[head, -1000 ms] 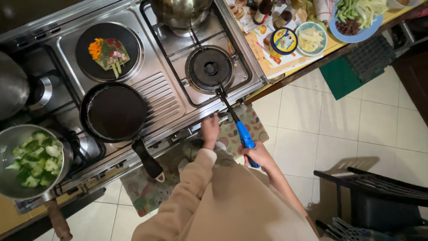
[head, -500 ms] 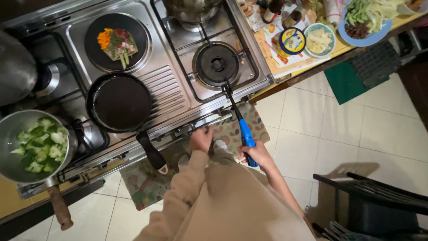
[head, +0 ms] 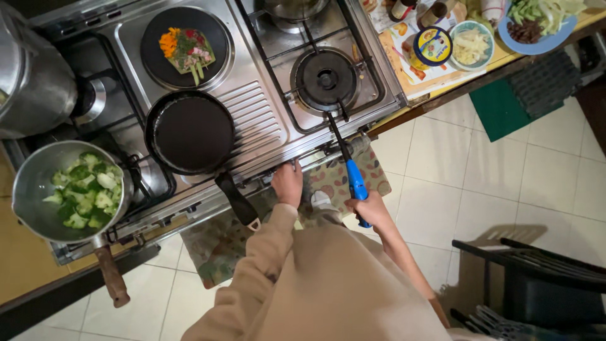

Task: The person fills a small pot with water, adds broccoli florets by hand, and places it on a gas stove. The person then uses a blue lighter to ignite several burners on the stove and moves the pot and a pan between them.

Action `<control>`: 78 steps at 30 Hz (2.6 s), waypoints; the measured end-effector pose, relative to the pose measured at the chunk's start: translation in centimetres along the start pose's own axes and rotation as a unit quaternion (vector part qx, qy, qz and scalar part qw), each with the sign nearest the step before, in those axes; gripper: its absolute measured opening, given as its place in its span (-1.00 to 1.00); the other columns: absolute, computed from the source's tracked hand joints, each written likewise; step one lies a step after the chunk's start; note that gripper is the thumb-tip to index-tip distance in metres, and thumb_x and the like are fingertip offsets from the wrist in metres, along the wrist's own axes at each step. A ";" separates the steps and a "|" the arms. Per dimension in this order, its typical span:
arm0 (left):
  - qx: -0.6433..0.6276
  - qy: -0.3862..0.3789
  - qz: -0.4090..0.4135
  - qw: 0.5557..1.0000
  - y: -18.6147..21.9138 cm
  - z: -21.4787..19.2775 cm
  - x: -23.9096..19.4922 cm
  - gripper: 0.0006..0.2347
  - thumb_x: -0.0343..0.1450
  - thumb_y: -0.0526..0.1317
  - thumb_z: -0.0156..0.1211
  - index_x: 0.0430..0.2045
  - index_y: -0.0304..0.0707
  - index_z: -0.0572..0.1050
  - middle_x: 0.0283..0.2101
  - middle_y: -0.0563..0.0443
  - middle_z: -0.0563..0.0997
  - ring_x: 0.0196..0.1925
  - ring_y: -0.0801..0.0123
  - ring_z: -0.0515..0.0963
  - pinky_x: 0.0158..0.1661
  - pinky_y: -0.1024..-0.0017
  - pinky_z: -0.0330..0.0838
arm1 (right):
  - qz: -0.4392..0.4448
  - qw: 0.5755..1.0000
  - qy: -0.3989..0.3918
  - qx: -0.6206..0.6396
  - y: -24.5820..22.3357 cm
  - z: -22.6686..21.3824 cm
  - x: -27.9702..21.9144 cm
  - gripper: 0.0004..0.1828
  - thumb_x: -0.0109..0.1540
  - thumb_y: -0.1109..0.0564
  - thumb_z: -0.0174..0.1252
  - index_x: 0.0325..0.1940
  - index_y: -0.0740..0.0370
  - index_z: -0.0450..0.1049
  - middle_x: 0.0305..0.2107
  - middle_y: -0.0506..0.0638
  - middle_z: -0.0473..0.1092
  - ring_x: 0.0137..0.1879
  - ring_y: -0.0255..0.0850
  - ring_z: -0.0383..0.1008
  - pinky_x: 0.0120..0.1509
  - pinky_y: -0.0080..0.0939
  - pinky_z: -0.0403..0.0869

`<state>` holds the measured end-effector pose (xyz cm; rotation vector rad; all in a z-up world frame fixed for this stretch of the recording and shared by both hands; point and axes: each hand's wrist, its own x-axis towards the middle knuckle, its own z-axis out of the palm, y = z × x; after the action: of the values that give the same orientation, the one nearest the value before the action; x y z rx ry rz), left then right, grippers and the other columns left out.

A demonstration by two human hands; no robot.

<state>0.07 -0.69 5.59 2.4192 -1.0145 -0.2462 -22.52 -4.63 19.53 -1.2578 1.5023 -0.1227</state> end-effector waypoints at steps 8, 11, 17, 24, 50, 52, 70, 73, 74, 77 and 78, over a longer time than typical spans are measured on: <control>-0.153 0.004 -0.068 0.986 -0.7 1.2 -0.5 -0.65 0.46 -0.04 0.21 -0.64 -0.37 0.59 -0.52 -0.34 0.61 -0.40 -0.23 0.60 -0.32 -0.06 0.45 | 0.002 1.000 0.004 0.031 0.9 1.1 -0.2 -0.77 0.00 0.15 0.32 -0.61 0.36 0.46 -0.72 0.06 0.41 -0.61 -0.21 0.39 -0.50 -0.16 0.35; -0.332 0.005 -0.138 0.933 -1.0 2.8 -1.2 -0.72 0.46 -0.08 0.14 -0.51 -0.29 0.65 -0.64 -0.27 0.60 -0.53 -0.02 0.63 -0.36 0.06 0.49 | 0.025 0.998 0.002 0.058 0.8 1.1 -0.2 -0.79 0.00 0.16 0.29 -0.61 0.36 0.48 -0.71 0.06 0.42 -0.61 -0.20 0.40 -0.49 -0.16 0.38; -0.498 -0.042 -0.173 0.849 -1.8 3.9 -0.8 -0.75 0.46 -0.09 0.13 -0.49 -0.30 0.56 -0.40 -0.09 0.70 -0.57 -0.04 0.58 -0.53 0.09 0.47 | 0.006 0.996 -0.003 0.086 -0.5 1.3 -0.7 -0.83 0.05 0.18 0.27 -0.49 0.39 0.52 -0.66 0.06 0.46 -0.56 -0.20 0.45 -0.44 -0.18 0.41; 0.023 0.001 0.039 0.999 -1.3 0.9 0.5 -0.64 0.39 0.00 0.21 -0.71 -0.29 0.59 -0.60 -0.29 0.58 -0.54 -0.16 0.60 -0.42 0.00 0.52 | 0.026 0.997 -0.014 0.078 -1.2 1.4 -1.5 -0.82 0.07 0.13 0.29 -0.38 0.33 0.56 -0.60 0.05 0.47 -0.53 -0.22 0.45 -0.44 -0.19 0.44; -0.551 -0.030 -0.166 0.817 -1.9 4.8 -1.3 -0.75 0.52 -0.14 0.11 -0.33 -0.44 0.58 -0.27 -0.13 0.74 -0.60 0.46 0.53 -0.58 0.45 0.43 | 0.046 0.993 -0.004 0.105 0.0 1.3 -1.3 -0.83 0.01 0.21 0.26 -0.58 0.36 0.45 -0.70 0.04 0.37 -0.68 -0.20 0.35 -0.60 -0.17 0.32; -0.405 0.030 -0.089 0.910 -2.1 3.9 -1.1 -0.74 0.50 -0.12 0.18 -0.44 -0.38 0.60 -0.40 -0.18 0.69 -0.55 0.22 0.56 -0.52 0.32 0.43 | 0.052 0.993 -0.004 0.106 -0.1 1.2 -1.3 -0.84 0.02 0.20 0.26 -0.57 0.35 0.46 -0.70 0.04 0.38 -0.68 -0.20 0.35 -0.60 -0.17 0.33; -0.186 -0.166 0.080 0.965 -5.8 -1.5 -3.4 -0.68 0.39 0.10 0.22 -0.52 -0.13 0.69 -0.60 -0.16 0.60 -0.51 -0.06 0.61 -0.41 0.11 0.49 | 0.007 0.988 -0.085 0.128 -1.8 2.7 -3.0 -0.77 0.16 0.16 0.22 -0.21 0.40 0.56 -0.61 0.09 0.46 -0.55 -0.18 0.48 -0.44 -0.19 0.44; -0.227 -0.272 -0.005 0.935 -10.7 -0.5 -7.4 -0.62 0.43 0.16 0.21 -0.48 -0.18 0.64 -0.50 -0.15 0.63 -0.42 0.06 0.66 -0.27 0.19 0.53 | -0.057 0.988 -0.114 0.091 -3.5 4.1 -3.9 -0.79 0.17 0.19 0.26 -0.19 0.40 0.56 -0.58 0.05 0.47 -0.52 -0.21 0.48 -0.42 -0.21 0.44; -0.206 -0.293 -0.069 0.931 -12.7 -0.8 -8.9 -0.64 0.41 0.16 0.21 -0.43 -0.16 0.65 -0.45 -0.15 0.65 -0.37 0.05 0.66 -0.22 0.18 0.53 | -0.083 0.986 -0.125 0.077 -4.5 4.5 -4.6 -0.79 0.17 0.22 0.29 -0.16 0.37 0.57 -0.55 0.01 0.47 -0.51 -0.25 0.48 -0.41 -0.22 0.45; -0.163 -0.243 -0.215 0.932 -18.6 -3.5 -11.3 -0.65 0.37 0.14 0.21 -0.27 -0.09 0.70 -0.30 -0.14 0.71 -0.22 0.03 0.67 -0.10 0.18 0.52 | -0.136 0.963 -0.208 0.102 -8.7 4.6 -8.1 -0.76 0.17 0.24 0.32 -0.12 0.40 0.53 -0.49 -0.02 0.47 -0.49 -0.26 0.51 -0.40 -0.21 0.50; -0.160 -0.209 -0.255 0.930 -20.7 -4.6 -11.8 -0.64 0.36 0.14 0.21 -0.22 -0.07 0.71 -0.25 -0.14 0.73 -0.17 0.02 0.68 -0.06 0.18 0.52 | -0.138 0.960 -0.226 0.090 -10.1 4.6 -9.7 -0.76 0.17 0.24 0.32 -0.12 0.40 0.53 -0.49 -0.02 0.47 -0.49 -0.26 0.51 -0.40 -0.21 0.50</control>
<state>6.13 21.71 -1.35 2.3204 -0.4247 -1.0583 -14.53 0.62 30.73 -1.2402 0.8998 -0.1409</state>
